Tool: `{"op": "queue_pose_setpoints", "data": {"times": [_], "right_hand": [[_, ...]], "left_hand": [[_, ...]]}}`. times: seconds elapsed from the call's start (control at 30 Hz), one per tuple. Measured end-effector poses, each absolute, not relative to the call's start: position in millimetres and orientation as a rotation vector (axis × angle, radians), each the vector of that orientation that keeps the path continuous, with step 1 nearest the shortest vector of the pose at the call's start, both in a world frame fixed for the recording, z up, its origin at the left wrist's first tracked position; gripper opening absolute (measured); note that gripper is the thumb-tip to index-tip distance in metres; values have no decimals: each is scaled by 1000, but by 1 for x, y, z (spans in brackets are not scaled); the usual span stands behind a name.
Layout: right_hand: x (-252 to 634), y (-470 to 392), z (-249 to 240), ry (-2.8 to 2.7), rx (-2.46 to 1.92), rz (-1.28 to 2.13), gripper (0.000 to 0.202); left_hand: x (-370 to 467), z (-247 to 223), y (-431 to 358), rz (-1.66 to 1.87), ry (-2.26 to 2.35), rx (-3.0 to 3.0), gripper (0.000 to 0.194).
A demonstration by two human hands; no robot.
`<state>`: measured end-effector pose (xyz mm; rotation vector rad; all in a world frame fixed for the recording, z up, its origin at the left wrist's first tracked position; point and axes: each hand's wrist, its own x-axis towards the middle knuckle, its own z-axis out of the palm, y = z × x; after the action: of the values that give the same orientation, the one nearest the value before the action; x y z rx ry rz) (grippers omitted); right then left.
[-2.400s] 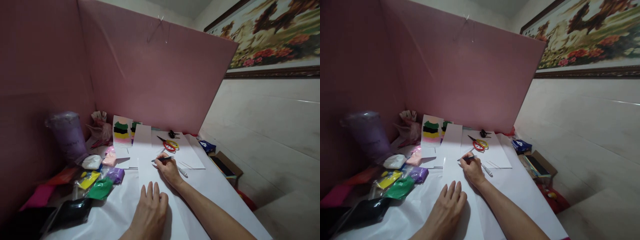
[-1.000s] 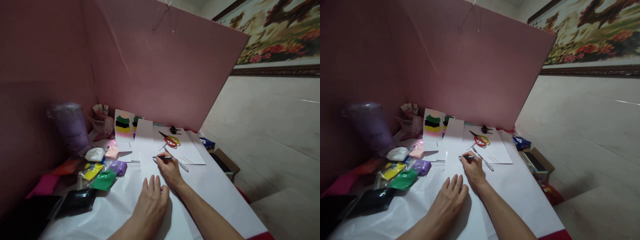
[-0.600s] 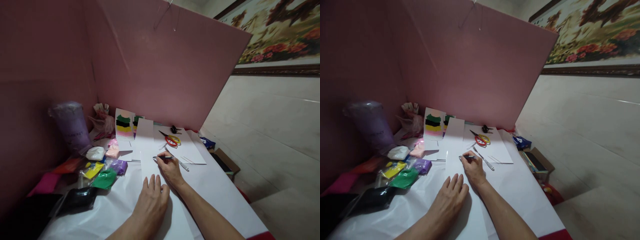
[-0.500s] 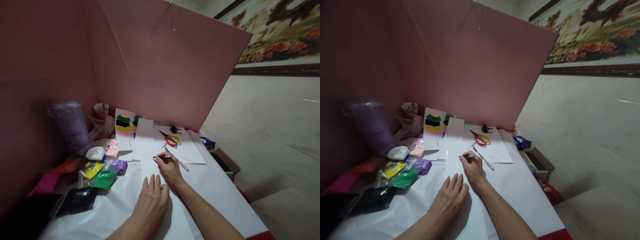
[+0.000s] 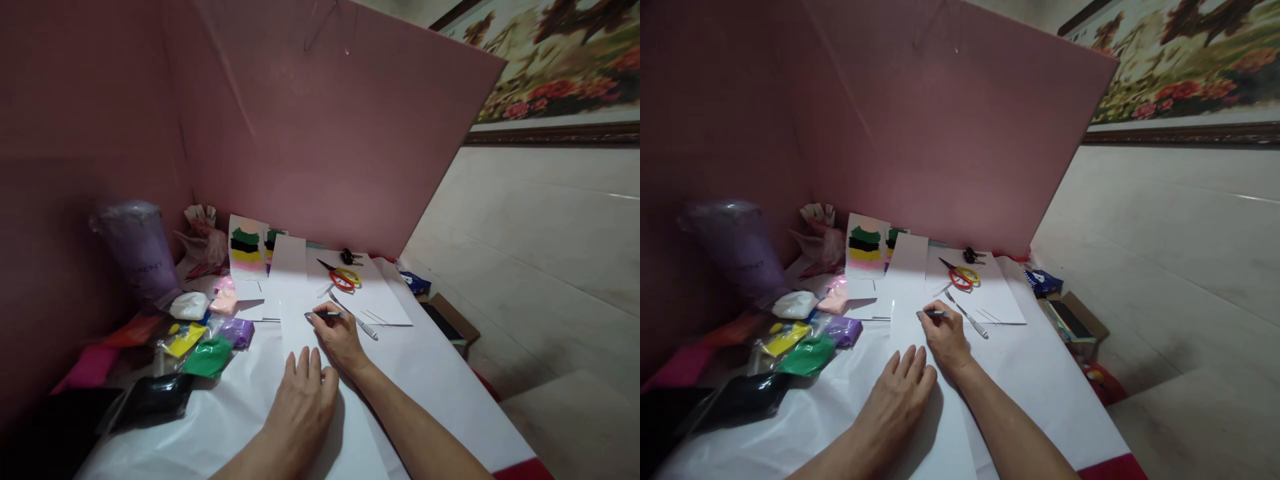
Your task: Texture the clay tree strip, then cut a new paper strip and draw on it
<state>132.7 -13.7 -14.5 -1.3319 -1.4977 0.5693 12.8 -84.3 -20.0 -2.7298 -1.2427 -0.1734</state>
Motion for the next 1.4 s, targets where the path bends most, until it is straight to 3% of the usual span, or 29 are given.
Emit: {"op": "queue_pose_setpoints", "data": {"times": [1.4], "right_hand": [[134, -12, -14, -1476, -1318, 588, 13]], "left_hand": [[12, -21, -82, -225, -1215, -2734, 30]]}}
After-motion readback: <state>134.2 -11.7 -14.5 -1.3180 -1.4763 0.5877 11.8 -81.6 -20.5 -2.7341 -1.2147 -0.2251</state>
